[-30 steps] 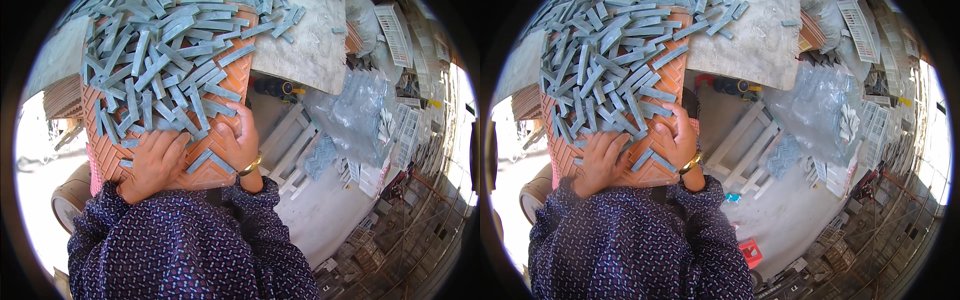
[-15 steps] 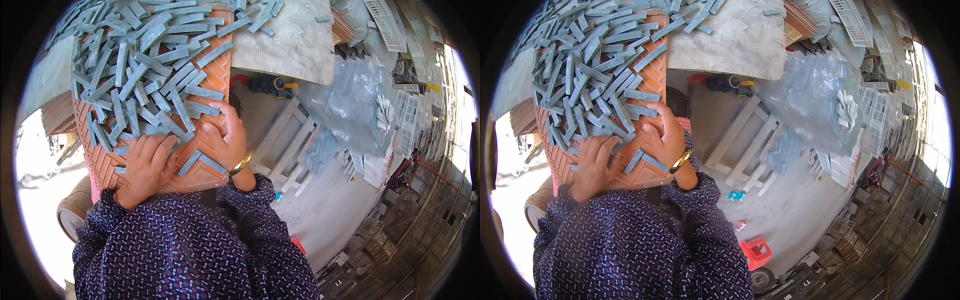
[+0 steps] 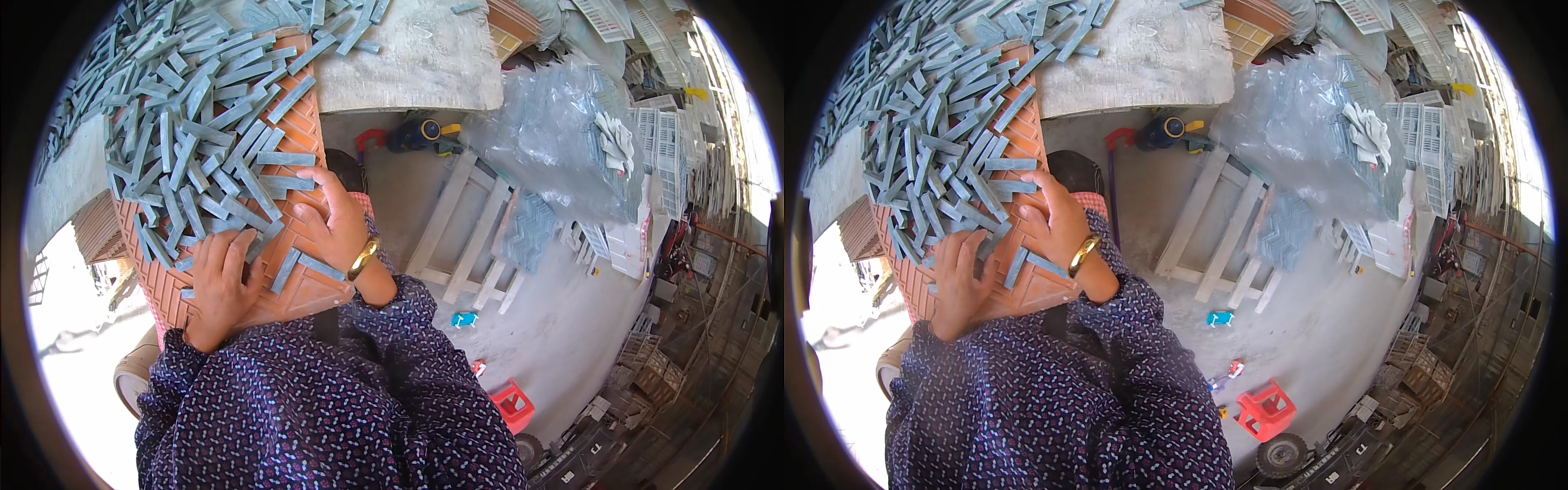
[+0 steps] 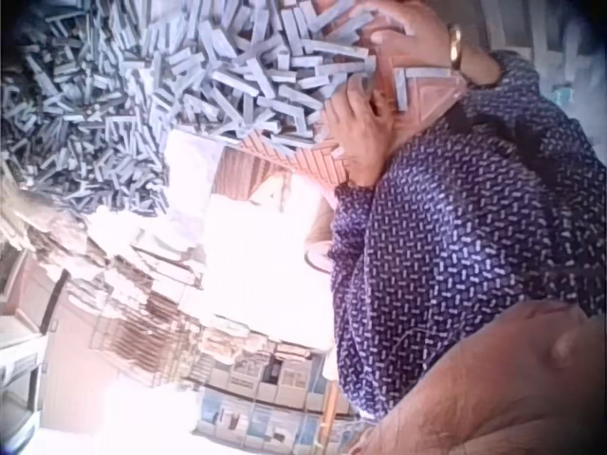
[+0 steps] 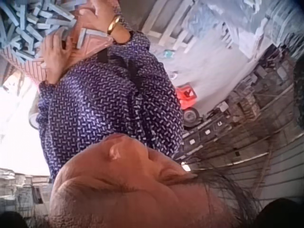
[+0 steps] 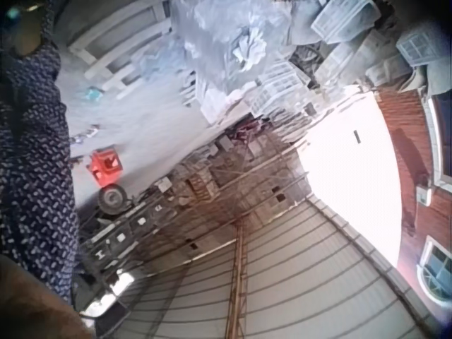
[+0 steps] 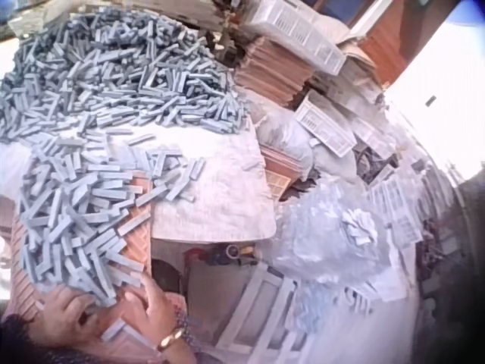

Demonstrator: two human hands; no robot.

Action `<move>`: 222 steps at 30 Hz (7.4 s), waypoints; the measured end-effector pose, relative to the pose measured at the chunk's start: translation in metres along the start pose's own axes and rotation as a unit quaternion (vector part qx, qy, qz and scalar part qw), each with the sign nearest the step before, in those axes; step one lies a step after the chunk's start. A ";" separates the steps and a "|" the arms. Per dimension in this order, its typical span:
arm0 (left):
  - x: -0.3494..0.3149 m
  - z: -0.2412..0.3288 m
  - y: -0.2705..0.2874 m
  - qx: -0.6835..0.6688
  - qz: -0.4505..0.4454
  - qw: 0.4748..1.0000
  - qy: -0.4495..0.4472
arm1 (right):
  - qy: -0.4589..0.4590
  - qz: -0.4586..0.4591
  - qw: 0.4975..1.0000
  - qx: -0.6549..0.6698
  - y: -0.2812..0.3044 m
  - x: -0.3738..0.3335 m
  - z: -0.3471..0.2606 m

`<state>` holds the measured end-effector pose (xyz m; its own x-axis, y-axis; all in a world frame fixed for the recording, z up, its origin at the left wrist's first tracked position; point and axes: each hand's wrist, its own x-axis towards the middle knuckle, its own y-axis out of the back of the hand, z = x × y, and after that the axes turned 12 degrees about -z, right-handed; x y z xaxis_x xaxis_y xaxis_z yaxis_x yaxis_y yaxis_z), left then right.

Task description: The person arranges small rectangular tiles on a larger orange tile in a herringbone pattern. The person picks up tiles from a pile and places them one by one onto the orange tile, forming a decorative pattern.

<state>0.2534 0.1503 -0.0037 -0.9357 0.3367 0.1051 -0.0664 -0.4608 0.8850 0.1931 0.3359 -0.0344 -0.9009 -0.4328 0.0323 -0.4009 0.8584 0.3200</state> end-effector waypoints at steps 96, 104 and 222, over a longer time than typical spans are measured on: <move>0.062 0.088 -0.025 0.084 -0.387 0.902 -0.170 | -0.677 -0.033 0.618 -0.397 0.366 -0.321 0.396; 0.067 0.089 -0.023 0.075 -0.385 0.903 -0.176 | -0.547 0.011 0.750 -0.371 0.384 -0.364 0.395; 0.060 0.079 -0.027 0.054 -0.331 0.917 -0.215 | -0.626 -0.112 0.581 -0.508 0.358 -0.354 0.410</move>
<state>0.2261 0.2476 0.0141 -0.4779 0.8168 -0.3233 -0.5147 0.0379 0.8565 0.3005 0.9097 -0.3193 -0.5142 0.5835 -0.6286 -0.7998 -0.0615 0.5971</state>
